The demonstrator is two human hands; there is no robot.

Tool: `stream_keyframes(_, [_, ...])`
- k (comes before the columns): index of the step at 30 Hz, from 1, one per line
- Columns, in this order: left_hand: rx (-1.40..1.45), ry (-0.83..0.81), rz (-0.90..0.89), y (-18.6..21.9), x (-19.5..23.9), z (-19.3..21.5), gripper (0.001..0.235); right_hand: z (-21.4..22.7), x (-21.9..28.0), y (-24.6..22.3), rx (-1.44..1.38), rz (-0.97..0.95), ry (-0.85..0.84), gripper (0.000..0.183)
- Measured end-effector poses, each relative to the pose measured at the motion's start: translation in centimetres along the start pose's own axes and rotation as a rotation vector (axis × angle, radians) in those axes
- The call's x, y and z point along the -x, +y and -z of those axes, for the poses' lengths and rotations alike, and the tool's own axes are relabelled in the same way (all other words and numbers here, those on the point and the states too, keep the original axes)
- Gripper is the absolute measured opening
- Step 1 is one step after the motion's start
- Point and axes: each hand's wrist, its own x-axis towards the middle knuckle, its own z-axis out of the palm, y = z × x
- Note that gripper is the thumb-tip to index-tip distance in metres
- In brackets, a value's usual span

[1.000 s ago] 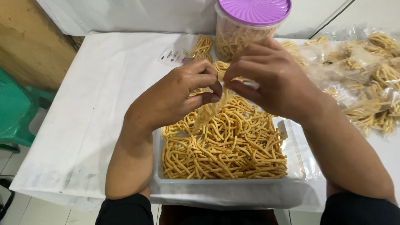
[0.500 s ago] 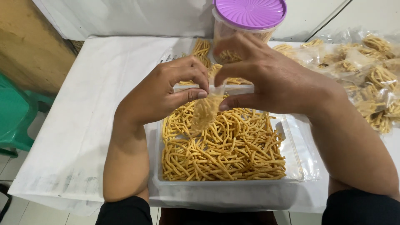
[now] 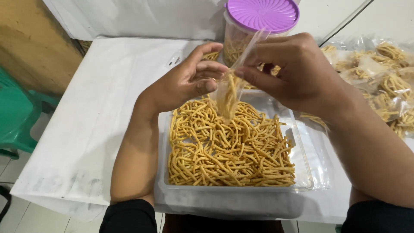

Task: Packaging fried snack sticks into small plastic bags from a large tray

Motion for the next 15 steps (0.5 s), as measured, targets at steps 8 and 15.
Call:
stream_keyframes(8, [0.438,-0.154,0.12,-5.7,-2.7,-3.1,0.088,-0.2,3.4,1.4,-0.067,-0.164,0.422,0.019])
stream_keyframes(15, [0.689,-0.078,0.235,-6.5,-3.5,-8.4,0.069,-2.5,6.3,2.3,-0.317,-0.294,0.733,0.019])
